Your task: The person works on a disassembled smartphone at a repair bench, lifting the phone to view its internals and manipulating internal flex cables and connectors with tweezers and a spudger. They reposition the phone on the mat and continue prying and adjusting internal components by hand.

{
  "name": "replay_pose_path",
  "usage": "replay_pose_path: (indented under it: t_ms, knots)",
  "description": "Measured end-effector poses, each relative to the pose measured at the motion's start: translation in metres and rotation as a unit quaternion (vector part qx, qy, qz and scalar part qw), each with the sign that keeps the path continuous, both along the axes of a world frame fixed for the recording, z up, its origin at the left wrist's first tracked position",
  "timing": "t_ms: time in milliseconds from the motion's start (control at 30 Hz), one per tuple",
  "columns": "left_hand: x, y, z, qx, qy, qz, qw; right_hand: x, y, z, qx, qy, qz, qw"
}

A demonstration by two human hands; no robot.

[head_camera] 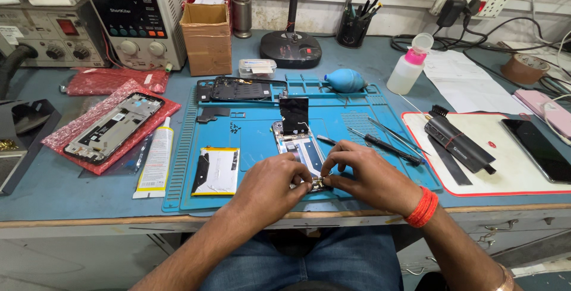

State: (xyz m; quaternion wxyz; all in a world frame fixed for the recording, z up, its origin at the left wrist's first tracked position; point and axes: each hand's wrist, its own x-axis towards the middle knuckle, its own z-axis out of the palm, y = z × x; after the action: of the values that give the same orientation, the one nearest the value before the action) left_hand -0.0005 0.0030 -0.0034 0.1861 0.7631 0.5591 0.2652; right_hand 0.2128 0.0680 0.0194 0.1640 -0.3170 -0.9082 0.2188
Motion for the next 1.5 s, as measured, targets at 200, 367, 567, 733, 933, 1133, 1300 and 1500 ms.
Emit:
replay_pose_path:
  t_ms: [200, 367, 567, 733, 933, 1133, 1300, 1500]
  knots:
    - [-0.0014, 0.0000, -0.0014, 0.000, -0.012, 0.002, 1.000, -0.0010, 0.0010, -0.0015, 0.012, 0.020, 0.014, 1.000]
    - [-0.0008, 0.0009, -0.0024, -0.004, -0.016, -0.005, 1.000, -0.0020, 0.0010, -0.0004, -0.062, 0.001, -0.037, 0.997]
    - [-0.0002, 0.0008, -0.0043, 0.001, -0.027, -0.006, 1.000, -0.0025, 0.0034, -0.0017, -0.072, 0.010, -0.042, 0.996]
    - [0.0013, 0.0014, -0.0034, -0.028, -0.014, 0.000, 1.000, -0.0008, 0.0049, -0.0018, -0.073, 0.027, -0.027, 0.997]
    - [0.0014, -0.0003, -0.0040, -0.022, -0.018, 0.011, 1.000, -0.0036, 0.0039, -0.0048, -0.085, 0.032, -0.036, 0.995]
    - [0.0004, 0.0007, -0.0053, -0.017, -0.016, 0.010, 1.000, -0.0051, 0.0030, -0.0057, -0.060, 0.045, -0.017, 0.997]
    - [-0.0015, 0.0018, -0.0054, -0.010, -0.031, -0.005, 0.999, -0.0058, 0.0029, -0.0081, -0.070, 0.027, -0.035, 0.997]
    - [-0.0024, 0.0021, -0.0032, -0.020, -0.025, -0.011, 0.999, -0.0043, 0.0038, -0.0087, -0.061, 0.032, -0.014, 0.998]
